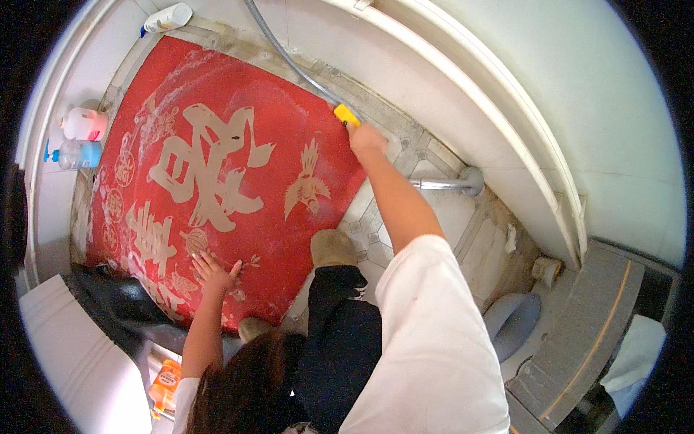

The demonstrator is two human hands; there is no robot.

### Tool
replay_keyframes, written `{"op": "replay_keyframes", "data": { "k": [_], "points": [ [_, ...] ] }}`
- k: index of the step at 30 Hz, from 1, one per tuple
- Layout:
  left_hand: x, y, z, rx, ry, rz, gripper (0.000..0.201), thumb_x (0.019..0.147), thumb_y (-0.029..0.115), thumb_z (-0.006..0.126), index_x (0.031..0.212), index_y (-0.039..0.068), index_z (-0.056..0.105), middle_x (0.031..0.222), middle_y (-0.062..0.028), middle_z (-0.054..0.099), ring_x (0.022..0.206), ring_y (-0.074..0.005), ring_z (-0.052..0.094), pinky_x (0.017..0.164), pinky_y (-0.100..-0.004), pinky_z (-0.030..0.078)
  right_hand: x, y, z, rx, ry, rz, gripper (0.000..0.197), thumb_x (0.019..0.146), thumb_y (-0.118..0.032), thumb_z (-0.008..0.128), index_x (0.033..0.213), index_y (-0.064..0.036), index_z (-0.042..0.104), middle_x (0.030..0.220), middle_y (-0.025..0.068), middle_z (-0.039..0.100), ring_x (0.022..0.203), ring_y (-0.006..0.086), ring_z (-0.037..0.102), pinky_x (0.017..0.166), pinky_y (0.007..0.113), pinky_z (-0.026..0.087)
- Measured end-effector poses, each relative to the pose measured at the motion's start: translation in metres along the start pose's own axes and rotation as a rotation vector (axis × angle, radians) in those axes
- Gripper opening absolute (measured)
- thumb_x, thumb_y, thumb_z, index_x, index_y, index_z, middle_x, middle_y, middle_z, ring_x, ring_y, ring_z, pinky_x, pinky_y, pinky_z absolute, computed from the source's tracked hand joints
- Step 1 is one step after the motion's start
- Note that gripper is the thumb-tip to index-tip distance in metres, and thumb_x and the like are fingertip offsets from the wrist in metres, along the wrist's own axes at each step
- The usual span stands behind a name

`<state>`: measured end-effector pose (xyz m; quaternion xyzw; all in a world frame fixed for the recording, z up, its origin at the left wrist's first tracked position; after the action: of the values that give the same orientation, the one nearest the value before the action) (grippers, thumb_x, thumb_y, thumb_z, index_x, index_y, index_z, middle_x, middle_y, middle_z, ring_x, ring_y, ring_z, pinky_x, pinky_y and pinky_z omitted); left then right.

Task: The person cleans a large red floor mat by hand using a yellow sponge and soapy liquid from a container, then rinses the mat with a handheld shower head.

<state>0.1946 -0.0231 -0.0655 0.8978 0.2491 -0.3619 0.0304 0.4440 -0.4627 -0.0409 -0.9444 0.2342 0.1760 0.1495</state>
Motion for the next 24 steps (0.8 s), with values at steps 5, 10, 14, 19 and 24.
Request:
{"op": "replay_keyframes", "data": {
  "k": [5, 10, 14, 19, 24],
  "points": [
    [-0.005, 0.0, -0.011, -0.024, -0.058, -0.025, 0.115, 0.061, 0.069, 0.054, 0.134, 0.003, -0.006, 0.14, -0.0201, -0.007, 0.13, -0.0322, -0.007, 0.102, -0.0514, 0.01, -0.059, -0.009, 0.046, -0.005, -0.071, -0.198, 0.042, 0.08, -0.041, 0.048, 0.087, -0.0014, 0.059, 0.087, 0.0213, 0.06, 0.082, 0.0364, 0.058, 0.069, 0.045, 0.046],
    [-0.004, 0.001, -0.001, 0.005, -0.023, -0.012, 0.114, 0.061, 0.069, 0.053, 0.135, 0.005, -0.005, 0.14, -0.0184, -0.007, 0.13, -0.0319, -0.007, 0.102, -0.0518, 0.01, -0.042, 0.04, 0.024, -0.065, -0.088, -0.122, 0.047, 0.08, -0.047, 0.046, 0.085, -0.003, 0.06, 0.084, 0.0198, 0.06, 0.08, 0.0353, 0.059, 0.068, 0.045, 0.046],
    [-0.007, 0.0, -0.007, -0.011, -0.081, -0.033, 0.115, 0.062, 0.069, 0.053, 0.134, 0.005, -0.01, 0.14, -0.0166, -0.013, 0.13, -0.0302, -0.008, 0.102, -0.0514, 0.011, -0.005, 0.046, -0.035, -0.122, 0.041, 0.004, 0.049, 0.081, -0.049, 0.044, 0.08, -0.0028, 0.061, 0.08, 0.0197, 0.061, 0.078, 0.0349, 0.059, 0.066, 0.045, 0.045],
    [-0.007, -0.001, -0.008, -0.013, -0.004, -0.008, 0.112, 0.062, 0.068, 0.054, 0.135, 0.005, -0.003, 0.14, -0.0187, -0.006, 0.13, -0.0315, -0.006, 0.101, -0.0529, 0.013, -0.095, 0.057, 0.034, 0.018, -0.093, -0.071, 0.047, 0.08, -0.047, 0.046, 0.087, -0.0018, 0.058, 0.081, 0.0195, 0.061, 0.075, 0.0351, 0.059, 0.065, 0.045, 0.045],
    [-0.008, 0.004, -0.011, -0.023, 0.005, 0.004, 0.111, 0.062, 0.067, 0.055, 0.135, 0.004, -0.001, 0.14, -0.0193, -0.006, 0.13, -0.0321, -0.005, 0.101, -0.0525, 0.011, -0.202, 0.017, 0.099, -0.152, -0.451, -0.413, 0.043, 0.08, -0.045, 0.046, 0.089, -0.0041, 0.057, 0.076, 0.017, 0.061, 0.072, 0.0334, 0.059, 0.063, 0.044, 0.046]
  ]
}}
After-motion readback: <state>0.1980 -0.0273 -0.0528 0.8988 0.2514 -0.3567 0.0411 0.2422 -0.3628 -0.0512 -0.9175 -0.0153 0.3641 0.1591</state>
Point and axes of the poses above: each hand's wrist, its own x-axis towards the middle knuckle, its own z-axis out of the palm, y = z × x, the point moved 8 cm from there along x, towards the middle knuckle
